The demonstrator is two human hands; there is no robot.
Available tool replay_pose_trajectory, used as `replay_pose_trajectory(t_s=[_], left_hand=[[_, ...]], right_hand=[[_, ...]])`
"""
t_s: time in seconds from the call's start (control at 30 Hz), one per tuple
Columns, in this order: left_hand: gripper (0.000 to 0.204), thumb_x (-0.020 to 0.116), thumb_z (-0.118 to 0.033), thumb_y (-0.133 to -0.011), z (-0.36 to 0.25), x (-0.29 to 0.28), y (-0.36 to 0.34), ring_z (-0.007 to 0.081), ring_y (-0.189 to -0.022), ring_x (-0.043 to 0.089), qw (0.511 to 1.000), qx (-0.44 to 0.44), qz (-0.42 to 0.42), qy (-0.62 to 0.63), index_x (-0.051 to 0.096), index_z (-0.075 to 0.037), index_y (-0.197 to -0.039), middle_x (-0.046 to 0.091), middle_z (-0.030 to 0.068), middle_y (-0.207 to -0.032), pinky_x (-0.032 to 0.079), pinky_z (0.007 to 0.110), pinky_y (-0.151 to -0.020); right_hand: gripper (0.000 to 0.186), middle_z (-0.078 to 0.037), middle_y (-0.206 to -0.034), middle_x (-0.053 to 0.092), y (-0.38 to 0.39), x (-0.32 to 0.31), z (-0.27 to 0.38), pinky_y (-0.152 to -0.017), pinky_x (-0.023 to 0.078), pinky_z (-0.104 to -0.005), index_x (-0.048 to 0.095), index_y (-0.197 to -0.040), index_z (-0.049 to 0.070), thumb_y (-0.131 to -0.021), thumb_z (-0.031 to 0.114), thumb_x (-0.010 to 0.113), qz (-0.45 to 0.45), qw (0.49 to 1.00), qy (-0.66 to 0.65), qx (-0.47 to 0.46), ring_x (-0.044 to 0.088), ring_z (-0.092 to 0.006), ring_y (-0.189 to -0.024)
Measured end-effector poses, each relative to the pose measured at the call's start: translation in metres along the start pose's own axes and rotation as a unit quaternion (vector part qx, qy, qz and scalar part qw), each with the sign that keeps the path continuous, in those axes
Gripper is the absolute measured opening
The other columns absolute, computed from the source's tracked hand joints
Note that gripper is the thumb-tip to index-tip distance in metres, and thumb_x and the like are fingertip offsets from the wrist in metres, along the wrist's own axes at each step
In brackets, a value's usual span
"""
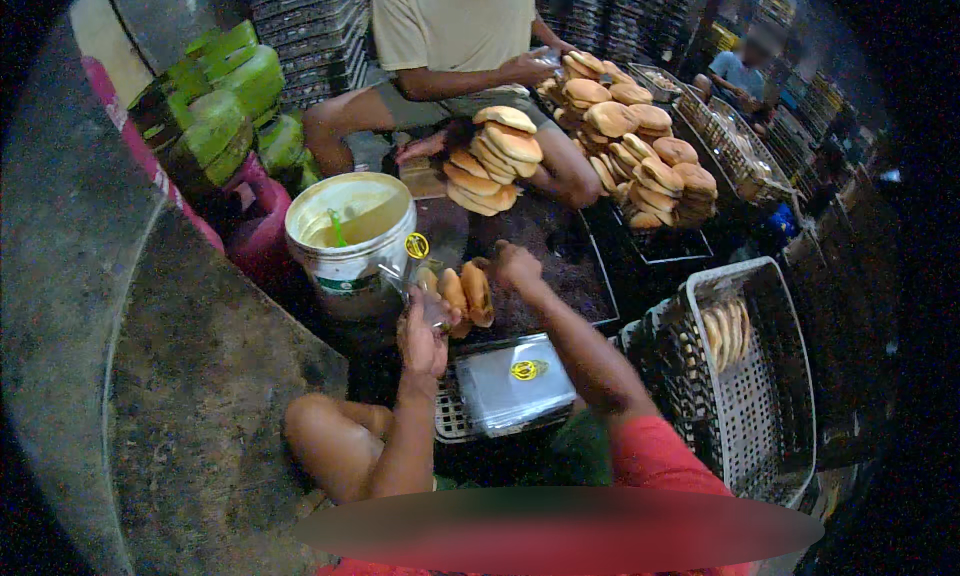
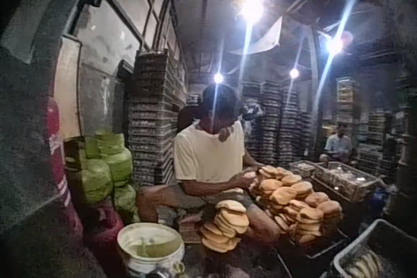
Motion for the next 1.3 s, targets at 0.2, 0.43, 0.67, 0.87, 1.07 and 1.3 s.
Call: replay_pose_trajectory(t_s=[0.2,0.43,0.67,0.87,1.07,1.3], left_hand=[[0.027,0.053,-0.036,-0.100,-0.015,0.003,0.005,0.0128,-0.057,0.050,0.997,-0.031,0.039,0.062,0.060,-0.011,-0.094,0.055,-0.0007,-0.072,0.042,0.029,-0.057],[0.016,0.057,-0.030,-0.099,0.036,0.018,0.006,0.0091,-0.058,0.045,0.988,-0.080,0.057,0.118,0.059,-0.015,-0.102,0.051,-0.0041,-0.074,0.040,0.027,-0.058],[0.022,0.062,-0.028,-0.097,0.045,-0.028,-0.015,0.0149,-0.076,0.064,0.999,-0.027,-0.031,0.014,0.060,-0.011,-0.111,0.067,0.0026,-0.103,0.053,0.031,-0.065],[0.057,0.049,-0.053,-0.096,0.090,-0.053,-0.005,0.0263,-0.122,0.052,0.986,-0.073,-0.135,-0.062,0.050,-0.008,-0.130,0.053,0.0113,-0.131,0.052,0.049,-0.085],[0.056,0.050,-0.053,-0.094,0.117,-0.039,0.010,0.0273,-0.119,0.052,0.982,-0.117,-0.073,-0.130,0.051,-0.010,-0.130,0.054,0.0113,-0.128,0.047,0.057,-0.093],[0.049,0.056,-0.048,-0.095,0.088,0.000,0.025,0.0243,-0.112,0.059,0.982,-0.094,0.015,-0.165,0.054,-0.011,-0.127,0.061,0.0086,-0.119,0.052,0.049,-0.085]], right_hand=[[0.048,-0.020,-0.096,0.070,-0.032,0.061,-0.016,-0.072,0.056,-0.0400,0.068,-0.096,-0.002,-0.077,0.043,0.071,0.043,0.979,-0.200,0.019,0.070,-0.0296,-0.087],[0.055,-0.018,-0.092,0.070,0.000,0.078,-0.152,-0.064,0.052,-0.0334,0.063,-0.103,-0.013,-0.074,0.031,0.078,0.078,0.892,-0.437,0.085,0.068,-0.0211,-0.078],[0.053,-0.014,-0.098,0.068,0.045,0.037,-0.106,-0.063,0.055,-0.0353,0.060,-0.110,-0.004,-0.080,0.036,0.079,-0.093,0.853,-0.510,0.058,0.067,-0.0206,-0.081],[0.044,-0.010,-0.094,0.064,0.146,0.016,-0.061,-0.048,0.054,-0.0287,0.054,-0.115,0.002,-0.086,0.027,0.073,-0.042,0.794,-0.606,0.010,0.065,-0.0170,-0.069],[0.044,-0.011,-0.095,0.064,0.179,0.018,-0.063,-0.051,0.053,-0.0286,0.052,-0.115,0.001,-0.088,0.030,0.070,-0.065,0.774,-0.627,0.054,0.068,-0.0184,-0.073],[0.043,-0.011,-0.092,0.064,0.198,-0.008,-0.056,-0.053,0.054,-0.0288,0.051,-0.114,-0.002,-0.089,0.028,0.069,-0.075,0.787,-0.613,0.007,0.067,-0.0166,-0.068]])
Point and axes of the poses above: each hand's wrist, its own y-axis away from the middle knuckle, its own x-axis out of the palm, z = x × y, the point moved 9 cm from there along -y, towards the middle knuckle
